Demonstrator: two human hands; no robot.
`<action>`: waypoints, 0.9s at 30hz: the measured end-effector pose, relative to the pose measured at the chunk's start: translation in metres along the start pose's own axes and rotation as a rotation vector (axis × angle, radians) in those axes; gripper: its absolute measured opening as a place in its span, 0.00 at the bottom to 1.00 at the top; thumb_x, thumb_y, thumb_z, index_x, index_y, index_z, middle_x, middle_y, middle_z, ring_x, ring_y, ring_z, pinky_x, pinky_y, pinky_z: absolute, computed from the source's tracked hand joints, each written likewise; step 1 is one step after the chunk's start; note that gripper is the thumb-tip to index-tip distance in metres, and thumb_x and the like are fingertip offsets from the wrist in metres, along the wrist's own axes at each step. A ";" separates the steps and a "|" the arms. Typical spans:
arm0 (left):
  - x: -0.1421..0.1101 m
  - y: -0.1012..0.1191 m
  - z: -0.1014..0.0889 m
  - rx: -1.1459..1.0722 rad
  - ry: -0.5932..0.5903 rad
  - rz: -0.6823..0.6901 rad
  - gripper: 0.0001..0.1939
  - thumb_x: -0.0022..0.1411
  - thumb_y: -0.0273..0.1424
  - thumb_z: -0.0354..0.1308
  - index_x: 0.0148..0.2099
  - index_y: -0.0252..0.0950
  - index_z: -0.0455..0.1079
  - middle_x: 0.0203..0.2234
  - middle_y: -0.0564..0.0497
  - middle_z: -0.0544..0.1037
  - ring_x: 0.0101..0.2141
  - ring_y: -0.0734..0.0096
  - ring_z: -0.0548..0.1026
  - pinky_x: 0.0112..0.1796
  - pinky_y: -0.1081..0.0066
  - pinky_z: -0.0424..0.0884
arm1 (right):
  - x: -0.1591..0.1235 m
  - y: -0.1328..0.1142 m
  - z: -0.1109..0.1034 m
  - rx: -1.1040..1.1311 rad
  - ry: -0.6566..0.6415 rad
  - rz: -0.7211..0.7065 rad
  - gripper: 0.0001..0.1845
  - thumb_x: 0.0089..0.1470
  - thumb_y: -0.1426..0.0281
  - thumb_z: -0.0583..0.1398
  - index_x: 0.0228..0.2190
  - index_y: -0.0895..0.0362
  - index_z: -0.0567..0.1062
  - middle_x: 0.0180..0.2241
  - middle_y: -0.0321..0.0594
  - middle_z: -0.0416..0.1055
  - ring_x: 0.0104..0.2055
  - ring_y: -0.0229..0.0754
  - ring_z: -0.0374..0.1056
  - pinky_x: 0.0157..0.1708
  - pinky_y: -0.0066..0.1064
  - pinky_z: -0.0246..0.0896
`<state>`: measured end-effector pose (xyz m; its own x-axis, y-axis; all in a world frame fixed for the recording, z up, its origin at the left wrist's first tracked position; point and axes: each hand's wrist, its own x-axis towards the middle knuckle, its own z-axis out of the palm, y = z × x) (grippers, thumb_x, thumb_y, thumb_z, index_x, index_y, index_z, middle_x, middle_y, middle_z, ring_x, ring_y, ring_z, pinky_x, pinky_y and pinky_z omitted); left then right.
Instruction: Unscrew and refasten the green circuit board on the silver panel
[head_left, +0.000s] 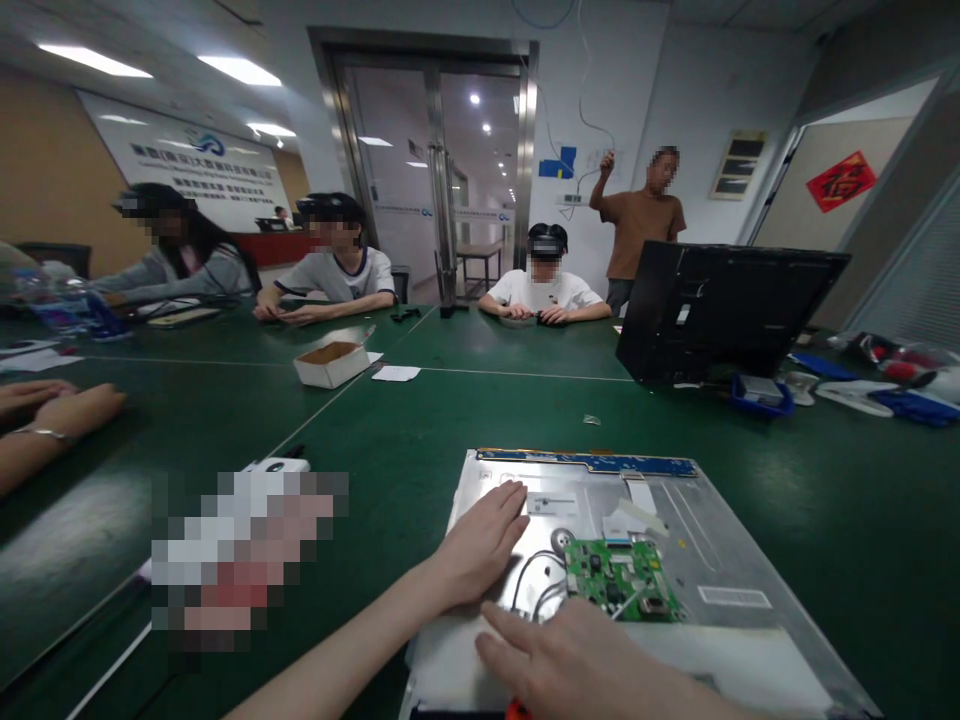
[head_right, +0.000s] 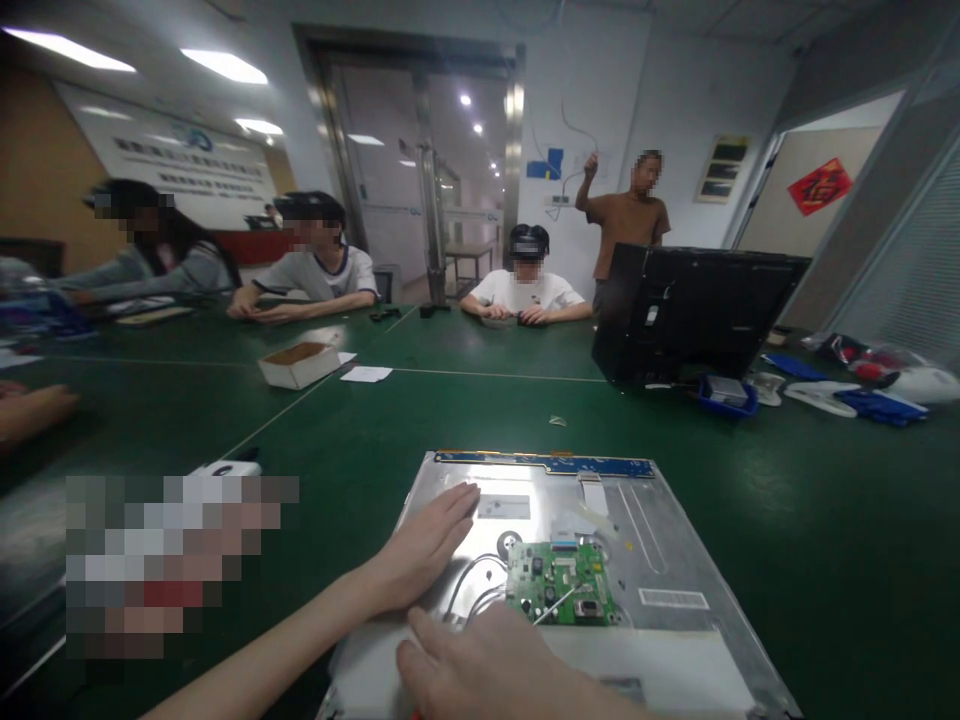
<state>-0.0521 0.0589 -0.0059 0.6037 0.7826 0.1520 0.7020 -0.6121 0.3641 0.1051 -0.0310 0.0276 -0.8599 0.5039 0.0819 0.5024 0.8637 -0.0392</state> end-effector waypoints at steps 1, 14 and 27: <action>-0.004 -0.003 -0.004 0.011 0.000 -0.001 0.25 0.72 0.36 0.35 0.64 0.30 0.57 0.61 0.40 0.62 0.62 0.61 0.58 0.60 0.59 0.57 | -0.004 0.004 -0.008 0.028 -0.005 0.024 0.18 0.55 0.63 0.58 0.45 0.58 0.70 0.48 0.47 0.74 0.29 0.45 0.74 0.20 0.31 0.62; -0.054 -0.045 -0.036 0.079 -0.004 -0.041 0.24 0.71 0.37 0.44 0.65 0.35 0.57 0.63 0.41 0.61 0.61 0.55 0.61 0.59 0.53 0.59 | -0.078 0.125 -0.041 0.332 -0.094 0.650 0.25 0.50 0.61 0.62 0.48 0.58 0.75 0.47 0.47 0.74 0.48 0.53 0.69 0.46 0.40 0.62; -0.050 -0.047 -0.056 0.015 0.019 -0.067 0.16 0.67 0.33 0.48 0.55 0.36 0.68 0.53 0.42 0.71 0.52 0.55 0.69 0.54 0.56 0.65 | -0.054 0.108 -0.017 0.368 -0.059 0.701 0.28 0.45 0.56 0.65 0.45 0.57 0.71 0.41 0.48 0.74 0.40 0.52 0.69 0.36 0.38 0.61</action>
<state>-0.1364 0.0549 0.0209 0.5476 0.8240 0.1453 0.7463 -0.5595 0.3605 0.2074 0.0348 0.0355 -0.3623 0.9221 -0.1359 0.8754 0.2866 -0.3893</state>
